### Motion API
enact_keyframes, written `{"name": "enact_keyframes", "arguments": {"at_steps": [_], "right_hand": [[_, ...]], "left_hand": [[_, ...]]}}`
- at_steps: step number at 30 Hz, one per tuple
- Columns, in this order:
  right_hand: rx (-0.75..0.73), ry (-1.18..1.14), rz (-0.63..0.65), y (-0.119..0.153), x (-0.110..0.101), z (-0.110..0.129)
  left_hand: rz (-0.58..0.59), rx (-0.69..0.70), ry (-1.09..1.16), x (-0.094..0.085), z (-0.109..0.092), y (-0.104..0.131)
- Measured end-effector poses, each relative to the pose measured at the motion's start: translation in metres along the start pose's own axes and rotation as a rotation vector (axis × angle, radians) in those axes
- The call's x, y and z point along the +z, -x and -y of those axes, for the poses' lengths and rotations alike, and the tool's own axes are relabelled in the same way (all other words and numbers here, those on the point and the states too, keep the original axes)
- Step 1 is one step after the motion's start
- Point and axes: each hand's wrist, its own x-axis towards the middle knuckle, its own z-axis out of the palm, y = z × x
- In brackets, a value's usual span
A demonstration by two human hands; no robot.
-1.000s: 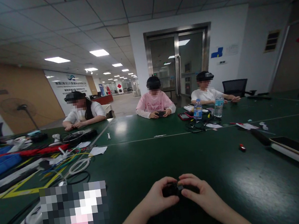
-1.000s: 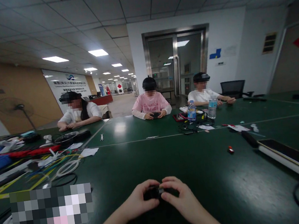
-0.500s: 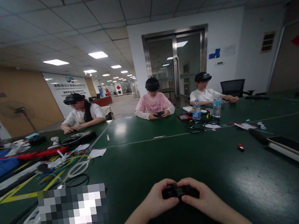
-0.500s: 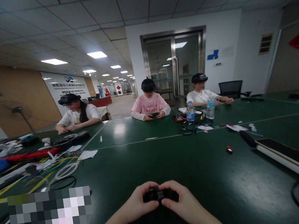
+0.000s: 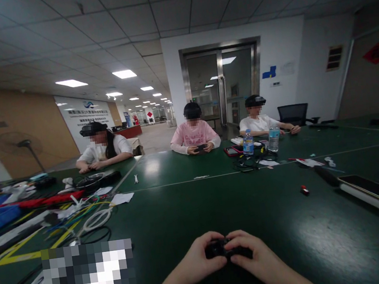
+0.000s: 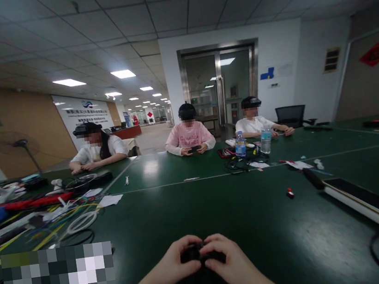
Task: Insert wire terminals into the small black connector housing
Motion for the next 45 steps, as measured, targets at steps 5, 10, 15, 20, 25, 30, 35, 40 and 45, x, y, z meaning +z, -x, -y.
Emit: {"name": "enact_keyframes", "arguments": {"at_steps": [5,10,15,20,25,30,35,40,45], "right_hand": [[-0.041,-0.032,-0.042,0.0011,0.0003,-0.0006],[-0.055,-0.038,-0.051,0.0010,0.0011,0.0011],[-0.026,-0.041,-0.050,0.0008,0.0011,0.0030],[0.040,-0.054,-0.051,0.0002,0.0004,0.0032],[0.076,-0.057,-0.072,-0.0009,0.0002,0.0017],[0.090,-0.049,-0.092,-0.0014,0.0008,0.0008],[0.069,-0.042,-0.073,-0.0007,0.0008,0.0008],[-0.023,-0.030,-0.051,0.0006,0.0018,0.0034],[-0.017,0.002,-0.049,0.0013,0.0035,0.0062]], "left_hand": [[0.003,0.024,-0.002,-0.0004,0.0009,-0.0004],[0.013,0.008,-0.016,-0.0009,0.0030,-0.0009],[0.004,-0.006,-0.014,-0.0010,0.0034,-0.0005],[0.004,-0.012,0.034,-0.0009,0.0028,-0.0006],[0.003,-0.011,0.024,0.0000,0.0029,-0.0003],[-0.020,-0.017,0.000,0.0001,-0.0013,0.0014],[-0.018,-0.013,-0.030,-0.0007,-0.0035,0.0015],[-0.007,-0.006,-0.030,-0.0006,0.0016,0.0003],[-0.006,0.001,-0.045,0.0005,0.0017,0.0004]]}}
